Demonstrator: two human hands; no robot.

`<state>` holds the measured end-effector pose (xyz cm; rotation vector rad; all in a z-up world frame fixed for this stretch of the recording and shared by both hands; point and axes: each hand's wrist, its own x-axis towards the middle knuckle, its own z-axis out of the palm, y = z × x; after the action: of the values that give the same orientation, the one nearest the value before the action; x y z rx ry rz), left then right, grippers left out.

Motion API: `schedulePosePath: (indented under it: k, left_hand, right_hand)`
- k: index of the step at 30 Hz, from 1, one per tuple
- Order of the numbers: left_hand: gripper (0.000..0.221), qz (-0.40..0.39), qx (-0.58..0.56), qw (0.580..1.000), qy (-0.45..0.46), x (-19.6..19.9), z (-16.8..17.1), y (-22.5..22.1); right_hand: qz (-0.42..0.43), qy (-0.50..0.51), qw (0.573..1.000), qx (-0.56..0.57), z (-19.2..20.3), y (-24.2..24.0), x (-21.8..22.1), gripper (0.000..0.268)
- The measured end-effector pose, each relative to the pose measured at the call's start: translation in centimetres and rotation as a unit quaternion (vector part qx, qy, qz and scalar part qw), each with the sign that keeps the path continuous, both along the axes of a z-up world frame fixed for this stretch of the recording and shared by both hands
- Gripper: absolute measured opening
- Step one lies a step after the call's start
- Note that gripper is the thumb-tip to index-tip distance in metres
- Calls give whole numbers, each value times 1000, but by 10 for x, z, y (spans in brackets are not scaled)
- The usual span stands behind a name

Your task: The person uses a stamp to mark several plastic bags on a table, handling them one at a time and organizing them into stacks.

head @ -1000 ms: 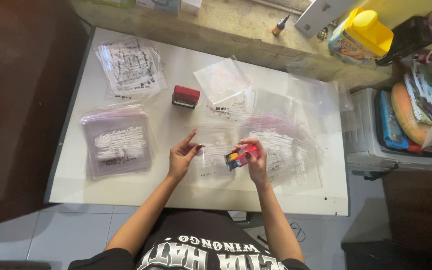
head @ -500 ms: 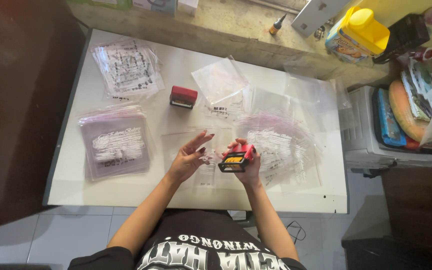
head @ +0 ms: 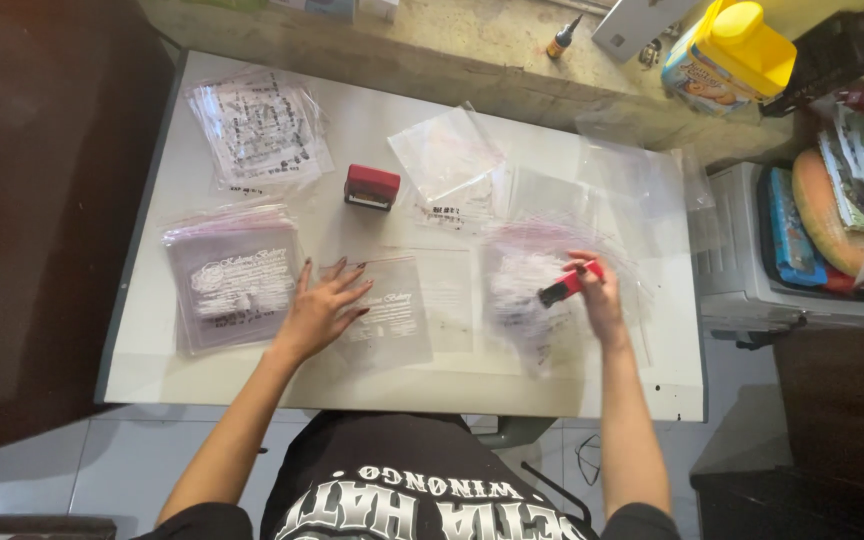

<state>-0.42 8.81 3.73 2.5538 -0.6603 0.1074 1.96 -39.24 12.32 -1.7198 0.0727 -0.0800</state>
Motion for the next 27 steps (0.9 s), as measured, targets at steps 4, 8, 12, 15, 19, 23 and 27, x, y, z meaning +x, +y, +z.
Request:
schedulePosePath:
  k: [4, 8, 12, 15, 19, 23, 27]
  left_hand:
    - [39, 3, 98, 995, 10, -6, -28, -11]
    - [38, 69, 57, 995, -31, -3, -35, -45]
    - [35, 116, 61, 991, -29, 8, -33, -75]
    - [33, 132, 44, 990, -4, 6, -22, -80]
    - [34, 133, 54, 990, -15, 6, -28, -80]
    - [32, 138, 46, 989, -22, 7, -23, -81]
    - [30, 140, 29, 988, -64, 3, -21, -82]
  right_hand:
    - [-52, 13, 991, -120, 17, -17, -6, 40]
    - [-120, -32, 970, -207, -15, -15, -7, 40]
    - [-112, -183, 929, -302, -69, 37, -10, 68]
    - [-49, -186, 884, -426, 9, 152, -42, 49]
    - [-23, -182, 914, -362, -12, 179, -42, 46]
    - [42, -213, 875, -432, -37, 220, -63, 44]
    - [58, -191, 854, -481, -46, 225, -70, 46]
